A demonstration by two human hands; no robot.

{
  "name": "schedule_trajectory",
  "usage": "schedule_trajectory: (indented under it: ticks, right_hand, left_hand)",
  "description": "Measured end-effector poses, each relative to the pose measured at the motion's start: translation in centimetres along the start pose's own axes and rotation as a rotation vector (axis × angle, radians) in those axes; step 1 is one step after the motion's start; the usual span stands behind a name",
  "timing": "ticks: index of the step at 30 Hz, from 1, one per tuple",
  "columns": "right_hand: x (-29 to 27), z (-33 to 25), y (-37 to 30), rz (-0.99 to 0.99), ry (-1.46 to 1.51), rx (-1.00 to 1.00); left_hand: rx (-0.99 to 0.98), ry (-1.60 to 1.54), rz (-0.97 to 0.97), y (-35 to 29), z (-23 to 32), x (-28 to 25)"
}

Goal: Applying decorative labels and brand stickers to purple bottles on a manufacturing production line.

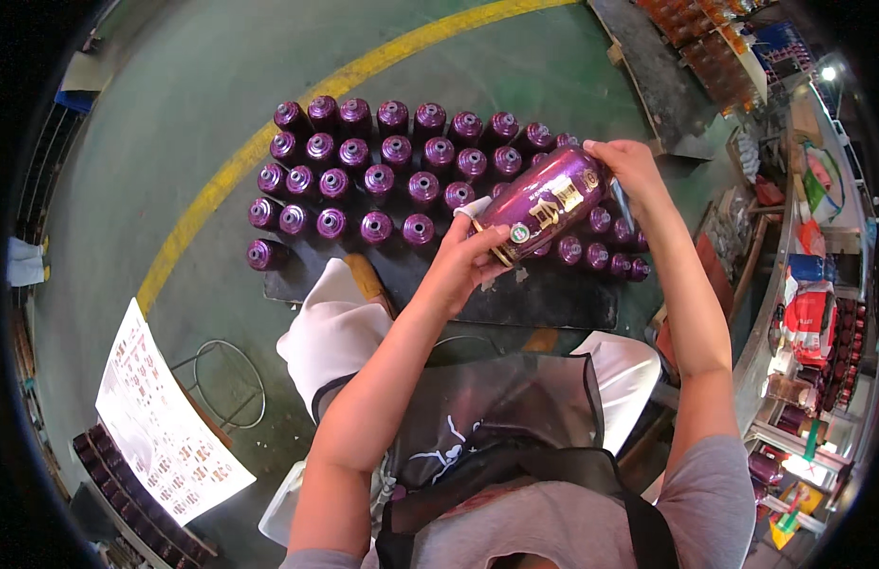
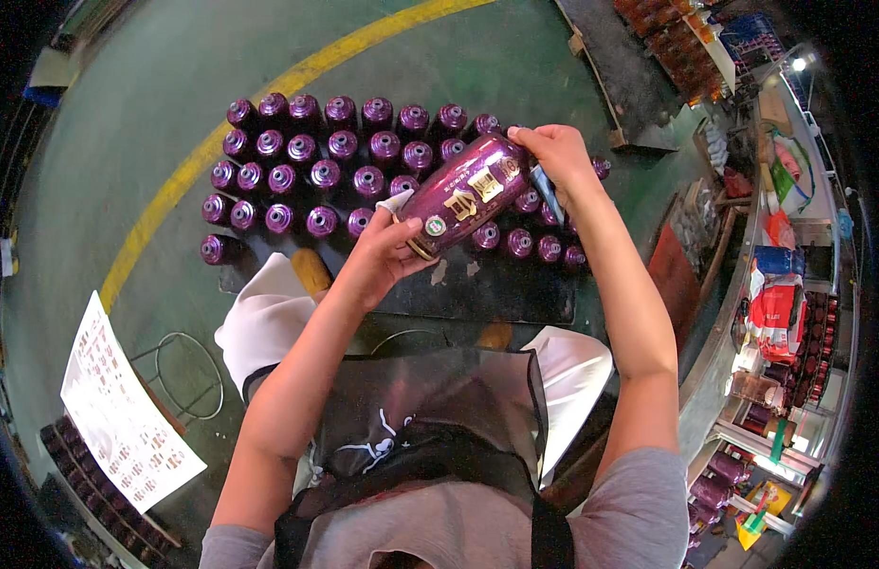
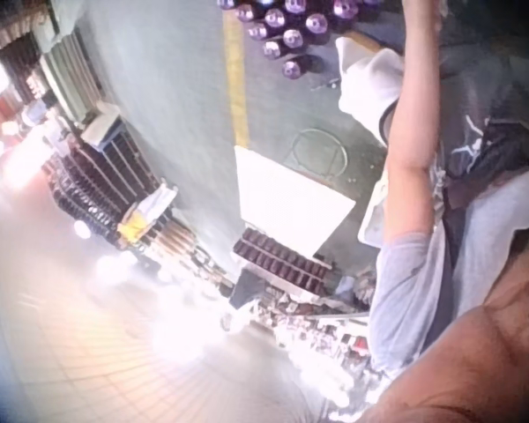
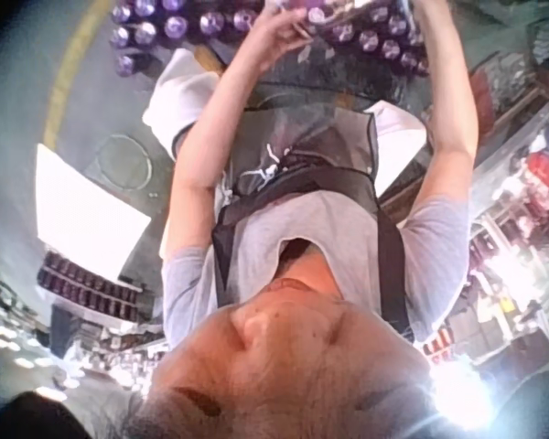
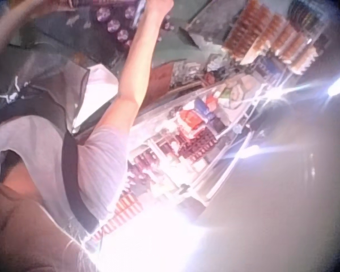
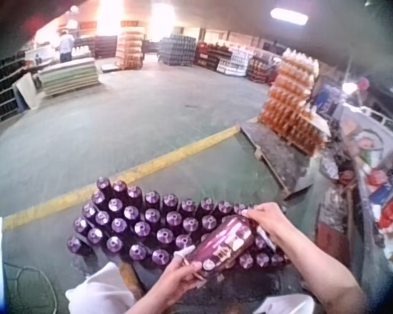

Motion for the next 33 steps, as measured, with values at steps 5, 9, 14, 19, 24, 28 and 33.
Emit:
schedule_trajectory:
  ticks: [5, 9, 14, 19, 24, 28, 33]
  right_hand:
    - [0.8, -0.7, -0.2, 0.003, -0.007, 0.026]
    - [0.8, -0.5, 0.2, -0.004, -0.064, 0.021]
    - [1.8, -0.8, 0.0, -0.02, -0.072, -0.03]
    - [2.2, -1.0, -0.2, -0.042, -0.1, -0.045]
    - [2.3, -0.5, -0.2, -0.048, -0.097, -0.031]
    - [2.1, 0.2, -1.2, -0.155, -0.086, -0.07]
    - [1.6, 3.0, -3.0, 0.042, -0.545, -0.565]
  left_hand:
    - [0.001, -0.032, 0.013, -0.6, 0.8, -0.4]
    - [0.017, 0.004, 0.037, -0.4, 0.4, -0.8]
    - [0.047, 0.032, 0.059, -0.5, 0.3, -0.9]
    - [0.039, 0.061, 0.067, -0.5, 0.1, -1.1]
    - [-0.006, 0.093, 0.087, -0.2, -0.2, -1.1]
    - [-0.088, 0.096, 0.098, 0.2, -0.9, -1.3]
    - [-0.092, 0.28, 0.49, 2.0, -2.0, -3.7]
Point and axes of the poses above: each hand's wrist, its own y-axis towards the middle knuckle, its own x-axis out of the palm, z = x × y, the point moved 1 cm from there along y, towards the middle knuckle, and after that the axes turned 11 degrees about y, right-handed, at the moved point
